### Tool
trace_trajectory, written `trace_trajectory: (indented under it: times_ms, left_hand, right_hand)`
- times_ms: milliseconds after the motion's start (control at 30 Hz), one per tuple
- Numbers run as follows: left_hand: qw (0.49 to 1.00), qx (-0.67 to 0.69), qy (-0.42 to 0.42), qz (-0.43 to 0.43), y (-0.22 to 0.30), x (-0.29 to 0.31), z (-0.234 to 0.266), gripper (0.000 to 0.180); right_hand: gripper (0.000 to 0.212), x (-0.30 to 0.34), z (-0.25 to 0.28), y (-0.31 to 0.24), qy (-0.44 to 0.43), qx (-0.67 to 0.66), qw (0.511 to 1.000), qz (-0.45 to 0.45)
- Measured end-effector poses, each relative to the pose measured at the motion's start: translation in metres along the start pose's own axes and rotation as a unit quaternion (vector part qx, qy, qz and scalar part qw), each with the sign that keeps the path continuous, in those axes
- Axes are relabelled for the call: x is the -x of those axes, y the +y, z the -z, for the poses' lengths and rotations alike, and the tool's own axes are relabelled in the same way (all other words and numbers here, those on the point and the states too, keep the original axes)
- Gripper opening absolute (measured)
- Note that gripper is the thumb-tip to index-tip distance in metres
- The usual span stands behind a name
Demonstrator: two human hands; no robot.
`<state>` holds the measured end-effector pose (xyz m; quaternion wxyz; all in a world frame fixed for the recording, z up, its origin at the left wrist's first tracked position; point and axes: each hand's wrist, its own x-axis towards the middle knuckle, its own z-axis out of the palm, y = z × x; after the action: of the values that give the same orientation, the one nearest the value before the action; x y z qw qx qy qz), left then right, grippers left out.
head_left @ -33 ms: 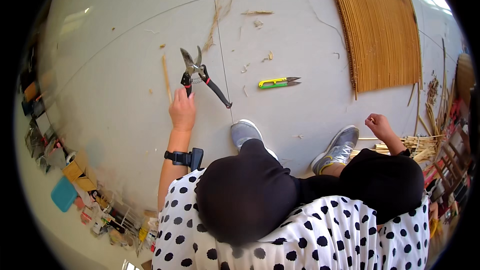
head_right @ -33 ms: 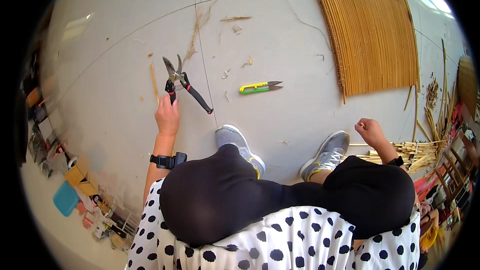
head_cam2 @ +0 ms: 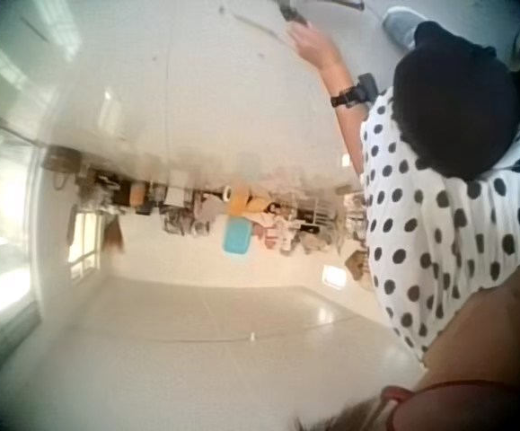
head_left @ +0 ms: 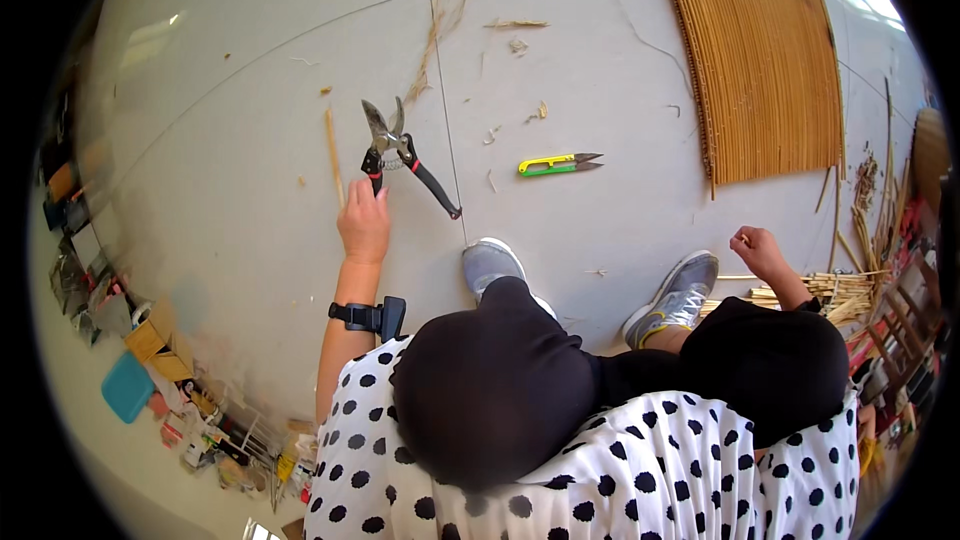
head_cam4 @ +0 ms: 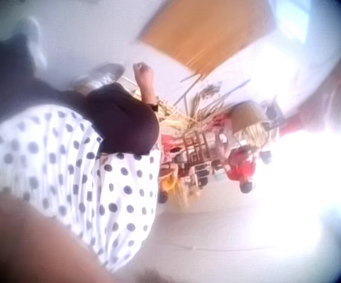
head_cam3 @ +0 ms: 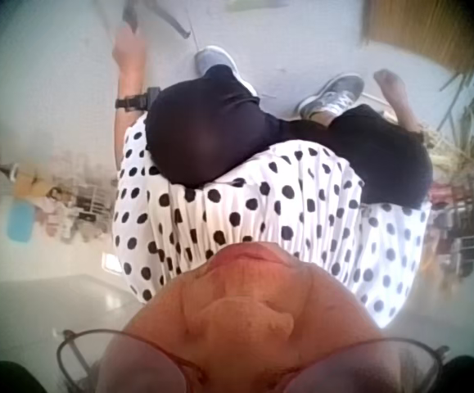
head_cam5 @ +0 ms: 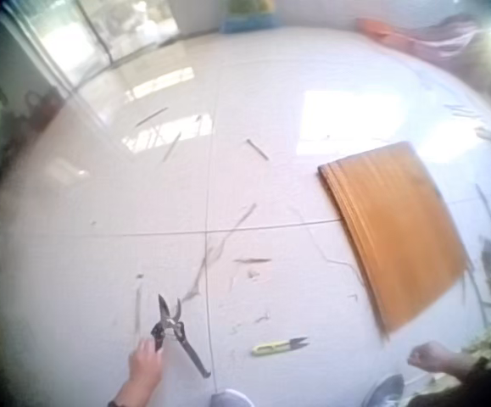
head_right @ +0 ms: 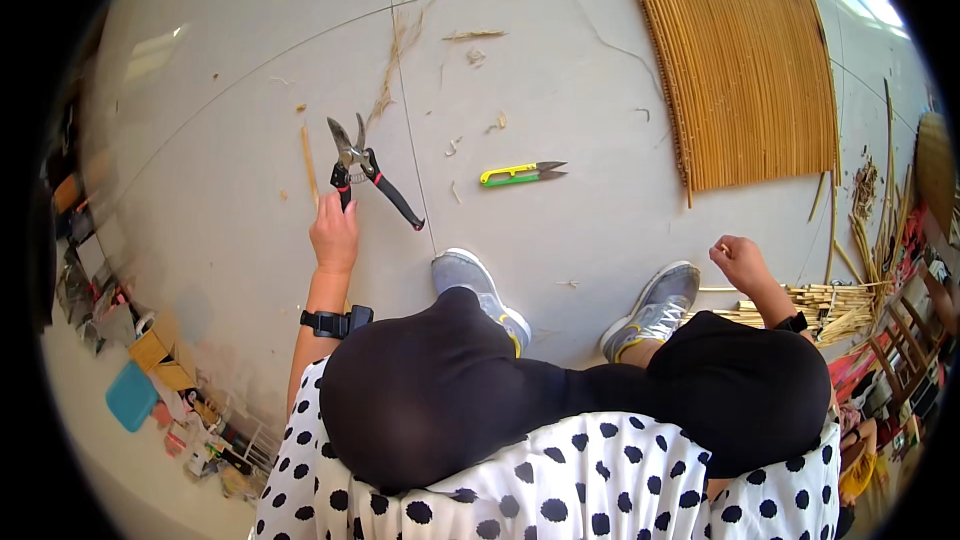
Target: The person assembles a bamboo mat by picking up bamboo sticks and weaving them into a pre-strung base. They use pliers and a small cutter to trim the materials and adjust the structure.
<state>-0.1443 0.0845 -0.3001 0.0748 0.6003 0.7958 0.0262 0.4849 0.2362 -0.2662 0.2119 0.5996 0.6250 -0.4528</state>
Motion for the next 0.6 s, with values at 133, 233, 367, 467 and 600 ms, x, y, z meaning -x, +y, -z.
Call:
trace_trajectory:
  times_ms: [133,233,367,467,600]
  left_hand:
    - [1.000,-0.007,-0.023,-0.005,-0.010,0.010,-0.007,0.024]
    - [0.999,-0.022,-0.028,-0.016,-0.013,0.006,-0.013,0.024]
    - [0.999,-0.031,-0.030,-0.024,-0.020,-0.001,-0.024,0.023]
    - [0.999,-0.029,-0.031,-0.029,-0.026,-0.005,-0.027,0.024]
    - [0.998,-0.029,-0.042,-0.026,-0.024,-0.009,-0.019,0.028]
  right_hand:
    - [0.025,-0.003,0.005,-0.015,0.001,0.012,1.000,0.013]
    - [0.025,-0.005,0.009,-0.018,0.006,0.006,1.000,0.017]
    - [0.024,-0.005,0.013,-0.016,0.009,0.008,1.000,-0.001]
    - [0.024,-0.006,0.011,-0.016,0.014,0.009,1.000,0.001]
    - [0.024,-0.010,0.002,-0.013,0.018,-0.009,1.000,0.022]
